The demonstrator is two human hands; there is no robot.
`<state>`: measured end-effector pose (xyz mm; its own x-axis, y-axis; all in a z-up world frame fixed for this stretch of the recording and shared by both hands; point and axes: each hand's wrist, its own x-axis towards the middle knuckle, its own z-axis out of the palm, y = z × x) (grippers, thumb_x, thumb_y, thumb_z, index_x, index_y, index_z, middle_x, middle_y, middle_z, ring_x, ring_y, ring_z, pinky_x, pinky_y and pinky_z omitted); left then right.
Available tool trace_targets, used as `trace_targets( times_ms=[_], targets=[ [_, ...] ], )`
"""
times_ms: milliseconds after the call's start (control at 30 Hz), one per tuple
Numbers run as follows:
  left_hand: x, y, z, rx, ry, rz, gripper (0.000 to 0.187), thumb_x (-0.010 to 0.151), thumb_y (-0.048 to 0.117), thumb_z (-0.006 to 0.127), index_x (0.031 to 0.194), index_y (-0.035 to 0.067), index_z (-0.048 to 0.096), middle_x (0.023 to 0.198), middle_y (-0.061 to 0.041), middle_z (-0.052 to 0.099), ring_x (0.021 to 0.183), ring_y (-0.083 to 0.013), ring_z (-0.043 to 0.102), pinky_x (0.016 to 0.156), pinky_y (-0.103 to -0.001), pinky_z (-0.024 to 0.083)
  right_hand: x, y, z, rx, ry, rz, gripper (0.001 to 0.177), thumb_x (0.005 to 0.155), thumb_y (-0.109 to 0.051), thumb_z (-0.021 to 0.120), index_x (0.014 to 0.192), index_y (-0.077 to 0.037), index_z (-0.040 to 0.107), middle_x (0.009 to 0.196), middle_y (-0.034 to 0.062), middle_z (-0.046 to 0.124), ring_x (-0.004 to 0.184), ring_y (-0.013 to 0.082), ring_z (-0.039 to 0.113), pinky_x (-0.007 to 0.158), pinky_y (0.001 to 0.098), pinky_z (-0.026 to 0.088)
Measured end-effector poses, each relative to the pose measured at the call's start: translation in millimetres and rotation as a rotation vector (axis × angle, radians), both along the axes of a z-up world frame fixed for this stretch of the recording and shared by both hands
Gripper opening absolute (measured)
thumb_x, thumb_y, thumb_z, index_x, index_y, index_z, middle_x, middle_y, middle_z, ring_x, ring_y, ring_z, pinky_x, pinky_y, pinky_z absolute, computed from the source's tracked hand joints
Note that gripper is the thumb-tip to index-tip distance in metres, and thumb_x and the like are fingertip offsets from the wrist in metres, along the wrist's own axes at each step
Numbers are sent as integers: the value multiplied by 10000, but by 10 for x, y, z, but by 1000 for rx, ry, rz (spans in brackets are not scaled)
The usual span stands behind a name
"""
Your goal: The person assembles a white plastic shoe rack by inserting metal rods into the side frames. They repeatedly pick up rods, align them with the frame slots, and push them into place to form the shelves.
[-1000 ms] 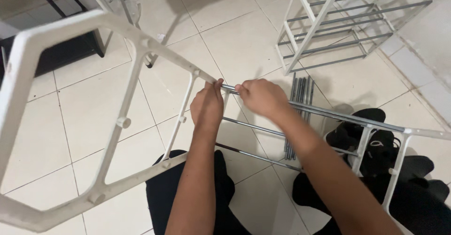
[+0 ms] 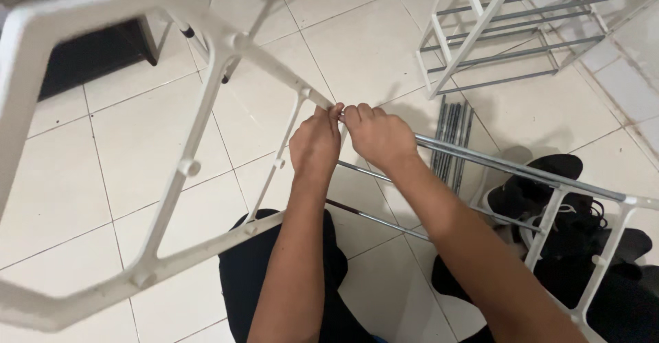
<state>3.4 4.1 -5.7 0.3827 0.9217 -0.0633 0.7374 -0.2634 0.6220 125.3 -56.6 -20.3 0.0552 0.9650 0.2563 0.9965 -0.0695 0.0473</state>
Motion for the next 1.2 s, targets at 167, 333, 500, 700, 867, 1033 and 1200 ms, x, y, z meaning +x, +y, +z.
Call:
trace_targets(
  times_ms=[167,333,500,700,867,1033,1200],
  targets=[
    [23,28,-46,23,-28,-11,444,1058,456,408,1063,101,676,790,-181,731,778,-395,705,705,-506,532,203,217,130,-426,538,-243,351,1033,-409,490,995,-142,715,864,131,704,795,330,668,660,489,520],
    [39,48,-103,51,-40,-30,467,1061,461,417,1042,77,683,819,-204,729,802,-418,703,717,-514,541,432,400,95,-525,993,-170,414,1040,-373,535,917,-31,735,840,222,703,775,378,662,686,489,524],
    [52,77,-65,20,-93,-41,473,1059,454,412,1086,72,690,810,-228,723,797,-427,703,719,-529,536,157,-1,-113,140,200,-3,205,1024,-285,580,951,-119,676,891,53,679,755,258,679,634,384,524],
    [33,-71,156,-80,-77,-52,400,1026,420,422,1184,171,691,937,-207,737,904,-411,696,766,-526,532,121,-149,-42,234,-128,58,121,963,-178,588,1054,-138,658,835,12,628,767,186,699,601,337,556],
    [47,-50,287,-174,-49,-54,397,1044,443,426,1206,161,654,1009,-179,738,968,-387,693,822,-519,528,205,-72,-9,-14,-15,-8,192,1015,-290,557,972,-128,651,847,25,677,673,207,692,553,370,561],
    [50,-76,234,-91,-32,-98,397,1050,428,422,1223,146,642,979,-186,738,968,-388,701,840,-516,532,613,228,37,-492,944,-199,380,1071,-376,538,1024,-56,736,748,174,634,742,442,487,510,467,353],
    [37,-77,243,-106,-99,-71,392,1035,411,423,1194,139,656,969,-186,729,949,-402,688,799,-528,525,568,229,82,-444,973,-204,380,1069,-383,557,1003,-44,715,644,56,548,628,365,402,534,461,323]
  ],
)
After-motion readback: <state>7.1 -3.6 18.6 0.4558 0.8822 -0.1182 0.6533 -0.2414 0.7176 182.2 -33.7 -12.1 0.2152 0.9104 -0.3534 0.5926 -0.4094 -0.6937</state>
